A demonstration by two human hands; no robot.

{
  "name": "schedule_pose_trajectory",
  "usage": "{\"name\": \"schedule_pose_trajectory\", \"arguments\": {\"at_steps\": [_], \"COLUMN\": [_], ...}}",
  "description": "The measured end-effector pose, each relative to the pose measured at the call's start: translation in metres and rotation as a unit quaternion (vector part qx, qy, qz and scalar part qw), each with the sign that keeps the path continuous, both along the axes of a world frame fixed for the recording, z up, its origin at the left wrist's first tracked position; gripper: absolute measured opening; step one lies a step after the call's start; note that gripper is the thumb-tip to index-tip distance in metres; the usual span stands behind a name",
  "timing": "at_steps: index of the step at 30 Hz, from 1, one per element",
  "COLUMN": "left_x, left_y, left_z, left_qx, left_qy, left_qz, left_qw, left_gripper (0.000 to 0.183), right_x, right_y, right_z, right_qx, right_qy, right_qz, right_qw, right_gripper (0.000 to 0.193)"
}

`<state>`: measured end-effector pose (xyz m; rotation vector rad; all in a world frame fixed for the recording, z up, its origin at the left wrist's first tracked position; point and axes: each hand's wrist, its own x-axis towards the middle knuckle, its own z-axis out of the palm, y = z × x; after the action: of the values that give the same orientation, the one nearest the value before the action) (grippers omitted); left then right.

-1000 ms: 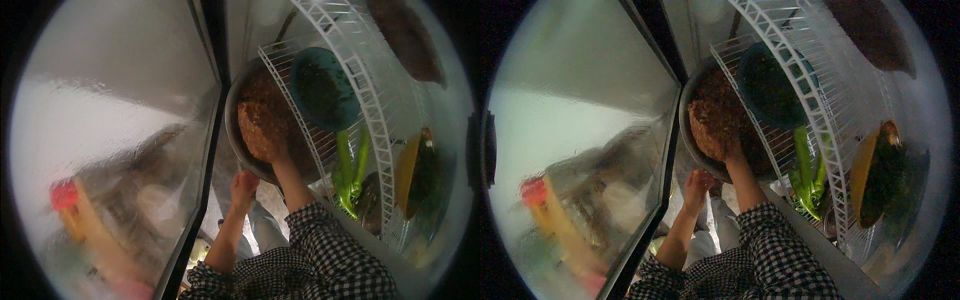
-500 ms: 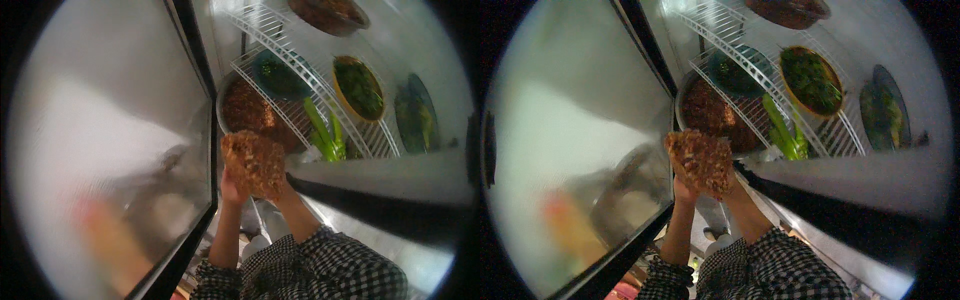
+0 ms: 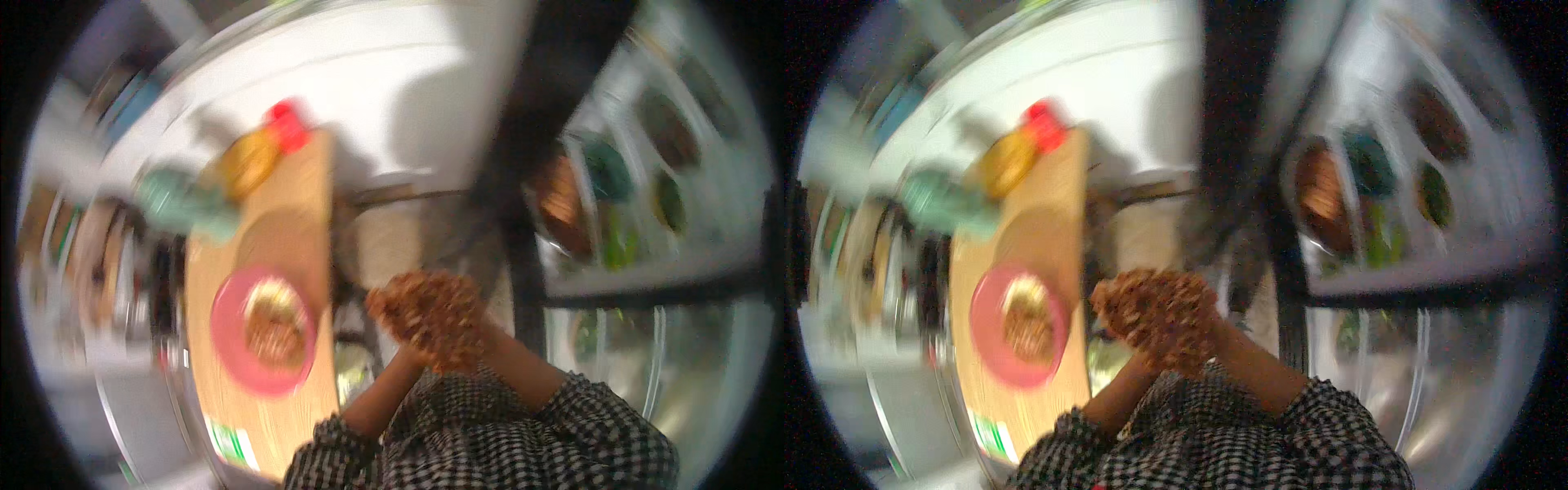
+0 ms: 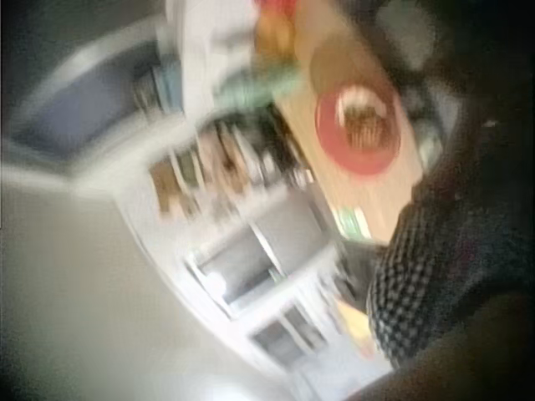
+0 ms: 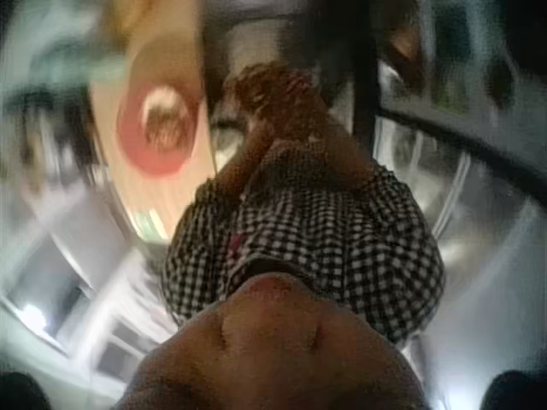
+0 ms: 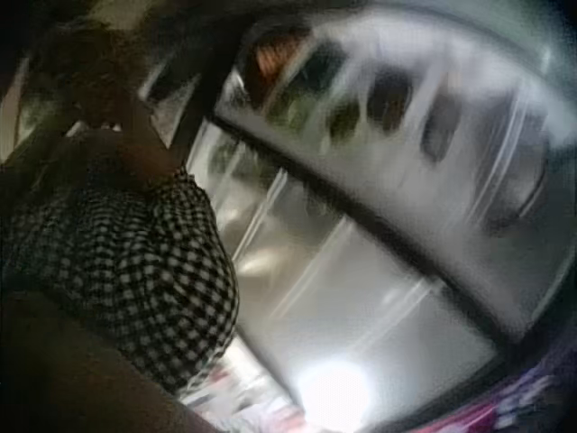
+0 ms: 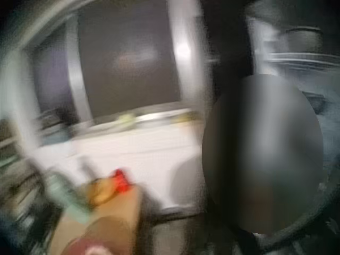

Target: The person retrieves a bowl of chopped vegetables from a refrigerator, adds oil and a brown paste, then mixes the ingredients by hand and with a spatula. The person also handles a dough sheet on the counter.

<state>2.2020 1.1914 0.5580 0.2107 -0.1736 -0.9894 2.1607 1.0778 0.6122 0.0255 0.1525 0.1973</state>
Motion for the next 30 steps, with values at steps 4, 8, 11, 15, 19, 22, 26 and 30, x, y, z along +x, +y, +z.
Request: {"name": "schedule_pose_trajectory", "arguments": {"at_steps": [4,8,11,15,19,22,26,30], "left_x": [0.003,-0.02,-0.051,-0.076,-0.077,-0.064,-0.032,-0.009], "left_y": [0.081,0.156,0.197,0.218,0.217,0.203,0.162,0.104], "left_z": [0.024,0.027,0.015,-0.006,-0.013,-0.013,-0.014,-0.007], "left_qx": [-0.112,0.002,0.013,0.022,0.042,0.053,0.06,0.116], "left_qy": [0.053,0.1,0.203,0.22,0.227,0.216,0.187,0.123], "left_qz": [0.099,0.197,0.253,0.283,0.279,0.239,0.138,0.033], "left_qw": [0.987,0.975,0.946,0.933,0.932,0.945,0.971,0.985], "left_gripper": [0.06,0.062,0.063,0.062,0.062,0.063,0.062,0.058], "right_x": [0.079,0.159,0.184,0.19,0.196,0.199,0.174,0.112], "right_y": [0.073,0.156,0.225,0.295,0.305,0.275,0.2,0.102], "right_z": [0.061,0.095,0.083,0.046,0.045,0.069,0.103,0.119], "right_qx": [-0.072,-0.299,-0.537,-0.785,-0.693,-0.575,-0.318,-0.226], "right_qy": [-0.075,-0.065,-0.372,-0.467,-0.492,-0.394,-0.286,-0.259], "right_qz": [0.132,0.195,0.194,0.162,0.215,0.238,0.25,0.222], "right_qw": [0.986,0.932,0.732,0.374,0.481,0.677,0.869,0.912], "right_gripper": [0.047,0.048,0.039,0.032,0.025,0.026,0.028,0.031]}}
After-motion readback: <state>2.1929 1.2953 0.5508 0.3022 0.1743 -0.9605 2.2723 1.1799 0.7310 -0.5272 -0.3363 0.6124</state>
